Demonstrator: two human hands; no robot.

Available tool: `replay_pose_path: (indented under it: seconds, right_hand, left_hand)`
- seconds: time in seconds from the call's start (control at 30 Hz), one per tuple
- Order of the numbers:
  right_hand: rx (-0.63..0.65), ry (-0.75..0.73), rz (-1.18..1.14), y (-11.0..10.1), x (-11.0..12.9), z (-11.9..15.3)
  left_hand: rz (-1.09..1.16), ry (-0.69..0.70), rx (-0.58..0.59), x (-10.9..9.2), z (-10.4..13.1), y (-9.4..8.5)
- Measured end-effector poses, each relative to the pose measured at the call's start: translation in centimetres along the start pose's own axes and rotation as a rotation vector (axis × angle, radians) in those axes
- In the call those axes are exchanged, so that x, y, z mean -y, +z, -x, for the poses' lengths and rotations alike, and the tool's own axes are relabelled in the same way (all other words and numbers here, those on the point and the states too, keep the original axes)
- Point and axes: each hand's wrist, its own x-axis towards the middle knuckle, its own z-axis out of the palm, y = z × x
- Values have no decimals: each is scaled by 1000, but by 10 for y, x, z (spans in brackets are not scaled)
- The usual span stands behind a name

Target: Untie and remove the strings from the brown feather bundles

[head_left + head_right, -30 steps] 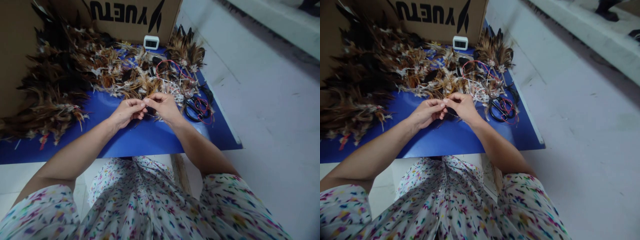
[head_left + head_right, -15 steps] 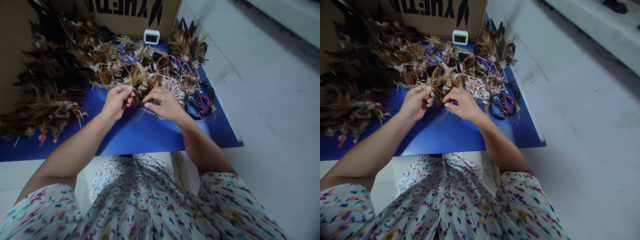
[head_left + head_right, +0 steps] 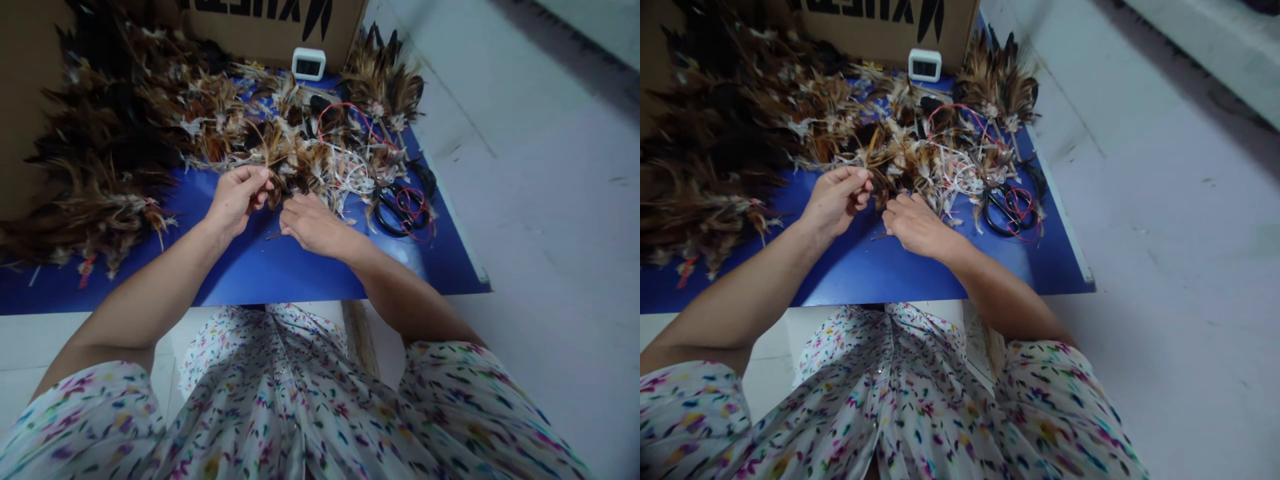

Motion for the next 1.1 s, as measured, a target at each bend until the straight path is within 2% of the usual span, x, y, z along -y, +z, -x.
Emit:
replay_pose_path:
  seconds: [0.13, 0.27, 0.37, 0.5, 0.63, 0.83, 0.93, 1.1]
  right_hand:
    - [-34, 31, -2, 0, -1, -2]
    - [-148, 79, -215, -5, -12, -1]
    - [-206, 59, -324, -9, -19, 1]
    - [-152, 8, -204, -7, -19, 4]
    - [-44, 28, -35, -2, -14, 4]
    - [4, 43, -4, -2, -10, 1]
    - [-59, 73, -106, -6, -15, 2]
    - [-291, 90, -336, -10, -25, 5]
  left_hand:
    - [-1, 1, 7, 0, 0, -1]
    - [-4, 17, 17, 0, -1, -1]
    - [-25, 26, 6, 0, -2, -2]
    - [-42, 39, 3, 2, -4, -3]
    - [-45, 45, 15, 4, -5, -3]
    - [-47, 26, 12, 3, -4, -2]
    - [-52, 20, 12, 2, -3, -2]
    - [-79, 21, 22, 0, -2, -1]
